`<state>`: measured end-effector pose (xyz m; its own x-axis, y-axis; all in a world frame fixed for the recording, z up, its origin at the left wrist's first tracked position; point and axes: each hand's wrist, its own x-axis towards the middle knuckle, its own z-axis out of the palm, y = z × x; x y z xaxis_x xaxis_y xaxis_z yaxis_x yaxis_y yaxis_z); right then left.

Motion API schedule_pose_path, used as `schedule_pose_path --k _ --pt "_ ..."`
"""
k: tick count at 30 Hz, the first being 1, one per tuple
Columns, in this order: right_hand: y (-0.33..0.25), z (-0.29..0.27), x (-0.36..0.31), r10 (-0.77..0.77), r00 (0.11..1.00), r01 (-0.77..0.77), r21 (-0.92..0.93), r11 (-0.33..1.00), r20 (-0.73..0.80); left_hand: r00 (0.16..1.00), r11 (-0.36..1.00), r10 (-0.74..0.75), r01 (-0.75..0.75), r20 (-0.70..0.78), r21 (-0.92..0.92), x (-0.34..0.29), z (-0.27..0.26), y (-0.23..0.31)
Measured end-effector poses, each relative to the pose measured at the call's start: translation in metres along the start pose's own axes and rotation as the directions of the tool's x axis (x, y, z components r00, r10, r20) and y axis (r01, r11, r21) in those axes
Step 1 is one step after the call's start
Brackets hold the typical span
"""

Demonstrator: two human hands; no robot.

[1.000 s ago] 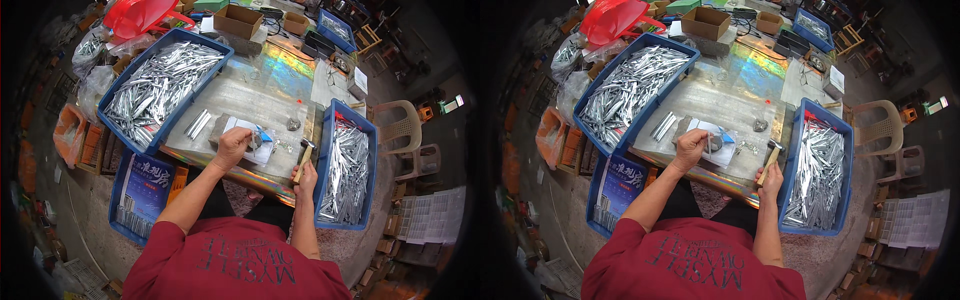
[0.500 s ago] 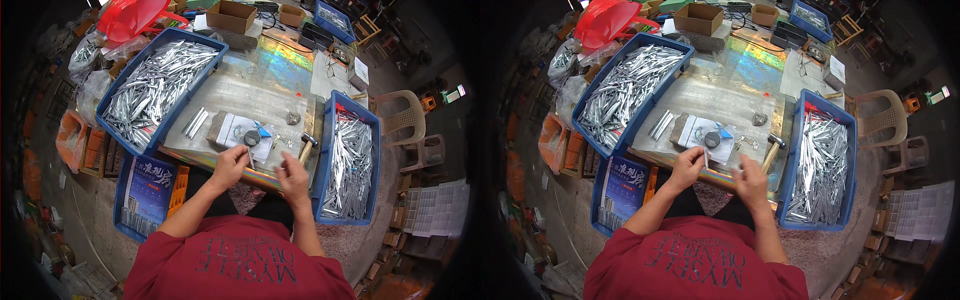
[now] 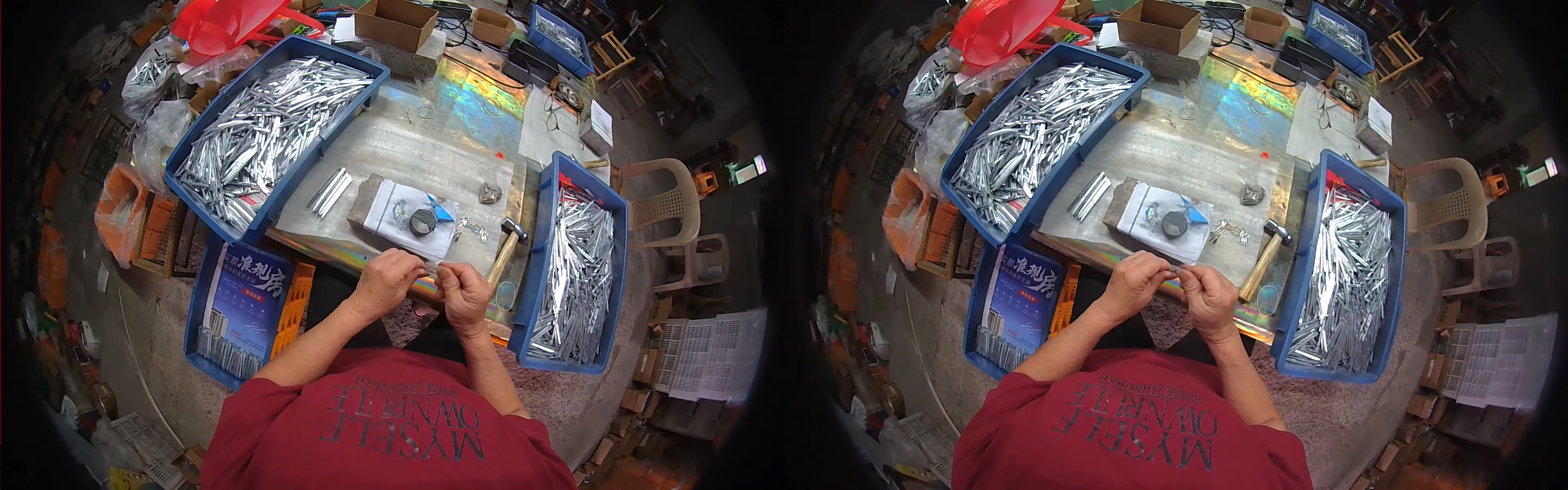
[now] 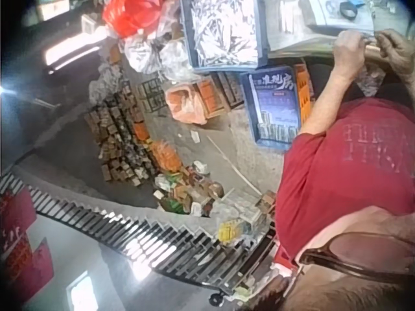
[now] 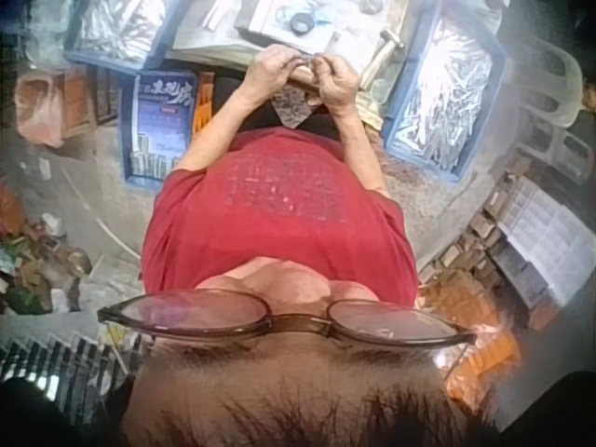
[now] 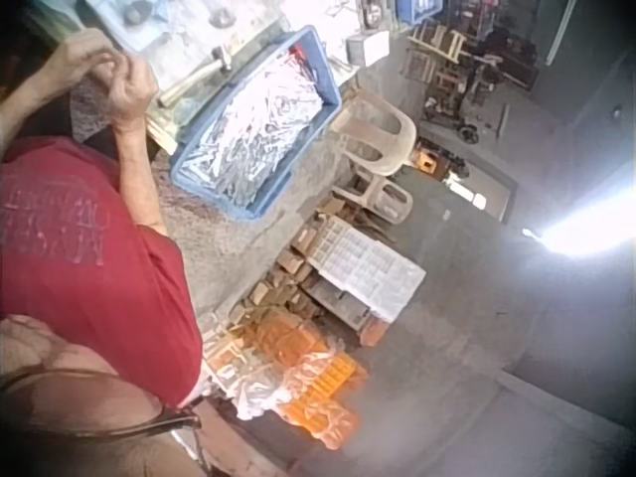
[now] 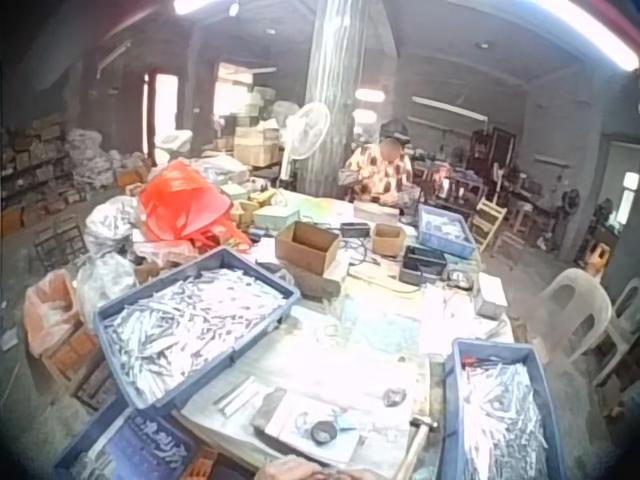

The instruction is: The person assembles small metal components using a hammer and a mounting jig.

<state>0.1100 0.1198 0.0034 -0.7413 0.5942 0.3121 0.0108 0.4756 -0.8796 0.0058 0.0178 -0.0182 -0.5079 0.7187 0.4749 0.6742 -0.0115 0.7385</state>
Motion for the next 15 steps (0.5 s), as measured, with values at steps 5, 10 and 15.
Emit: schedule_pose_path --k 5,10,15 --pt "-0.014 -0.003 0.007 0.365 0.924 -0.383 0.313 0.869 0.117 0.998 0.996 0.045 -0.048 0.044 0.074 0.000 -0.010 0.000" --pt "-0.010 -0.006 0.013 0.462 0.824 -0.567 0.481 0.668 0.330 0.998 0.997 0.068 -0.068 0.011 0.026 0.000 -0.020 -0.001" --pt "-0.006 -0.007 0.004 0.351 0.888 -0.459 0.539 0.706 0.297 0.978 0.978 -0.153 0.171 -0.142 0.123 0.001 -0.046 -0.030"
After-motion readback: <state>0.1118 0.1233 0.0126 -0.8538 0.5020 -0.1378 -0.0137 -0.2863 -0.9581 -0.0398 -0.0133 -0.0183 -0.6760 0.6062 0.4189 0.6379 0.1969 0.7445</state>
